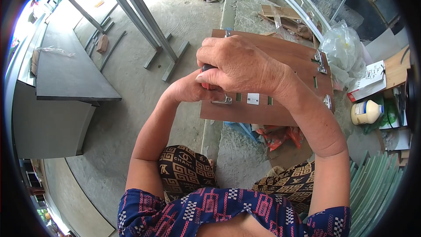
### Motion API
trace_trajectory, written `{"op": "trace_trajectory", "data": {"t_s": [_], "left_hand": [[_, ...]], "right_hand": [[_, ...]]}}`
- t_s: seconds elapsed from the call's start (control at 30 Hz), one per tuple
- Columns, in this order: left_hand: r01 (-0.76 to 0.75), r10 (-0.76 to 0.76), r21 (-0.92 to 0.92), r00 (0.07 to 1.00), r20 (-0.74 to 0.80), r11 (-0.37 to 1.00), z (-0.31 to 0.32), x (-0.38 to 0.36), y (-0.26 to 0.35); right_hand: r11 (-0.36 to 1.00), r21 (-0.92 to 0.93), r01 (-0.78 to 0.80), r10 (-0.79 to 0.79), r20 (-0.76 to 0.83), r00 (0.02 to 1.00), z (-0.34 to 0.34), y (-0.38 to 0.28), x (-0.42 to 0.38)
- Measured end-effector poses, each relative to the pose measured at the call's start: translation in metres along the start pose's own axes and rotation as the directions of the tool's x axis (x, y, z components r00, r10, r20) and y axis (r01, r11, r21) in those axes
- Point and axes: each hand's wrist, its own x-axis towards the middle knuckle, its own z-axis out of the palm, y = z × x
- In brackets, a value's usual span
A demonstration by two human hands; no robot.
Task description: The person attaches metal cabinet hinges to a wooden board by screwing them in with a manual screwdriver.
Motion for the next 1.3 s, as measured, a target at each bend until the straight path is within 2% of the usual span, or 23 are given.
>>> {"op": "trace_trajectory", "data": {"t_s": [0.2, 0.3, 0.43, 0.53, 0.63, 0.73, 0.8, 0.93, 1.03, 1.13, 1.3], "left_hand": [[0.03, -0.031, -0.033, 0.999, -0.022, 0.999, 0.0, 0.0, 0.002], [0.037, -0.039, -0.061, 0.998, -0.039, 0.997, 0.0, -0.001, 0.002], [0.03, -0.033, -0.071, 0.999, -0.04, 0.997, -0.002, -0.002, -0.006], [0.013, -0.014, -0.01, 0.997, -0.081, 1.0, 0.0, -0.001, -0.003], [0.037, -0.037, 0.023, 0.999, -0.025, 0.999, -0.001, -0.001, -0.005], [-0.084, 0.088, 0.227, 0.996, -0.004, 0.97, -0.003, 0.0, -0.013], [-0.039, 0.042, 0.094, 0.999, -0.029, 0.995, 0.0, -0.001, -0.01], [0.033, -0.037, -0.091, 0.998, -0.042, 0.995, 0.006, 0.0, 0.005], [0.084, -0.085, -0.012, 0.996, -0.022, 0.996, 0.003, 0.003, -0.002], [0.065, -0.068, -0.094, 0.997, -0.033, 0.993, 0.003, 0.002, -0.004], [0.065, -0.066, -0.011, 0.994, -0.084, 0.998, 0.003, -0.001, -0.007]], "right_hand": [[1.0, -0.007, 0.005, -0.005, -0.067, 0.998, 0.009, 0.006, 0.002], [0.998, -0.061, -0.014, 0.011, -0.042, 0.999, 0.005, 0.001, 0.004], [0.998, -0.047, -0.044, 0.043, -0.024, 0.999, 0.005, 0.001, 0.006], [0.996, -0.047, -0.072, 0.072, -0.007, 0.997, 0.003, -0.001, 0.006], [0.997, -0.02, -0.073, 0.073, 0.016, 0.997, 0.001, -0.002, 0.006], [0.996, 0.084, -0.004, 0.003, 0.012, 1.0, -0.002, 0.002, 0.0], [0.982, 0.191, 0.011, -0.017, 0.031, 0.999, -0.005, 0.005, -0.003], [0.987, 0.145, -0.069, 0.058, 0.079, 0.995, -0.008, 0.005, -0.003], [0.987, 0.133, -0.085, 0.076, 0.07, 0.995, -0.01, 0.006, -0.002], [0.987, 0.132, -0.087, 0.079, 0.062, 0.995, -0.009, 0.006, -0.001], [0.983, 0.154, -0.097, 0.091, 0.046, 0.995, -0.006, 0.006, 0.0]]}}
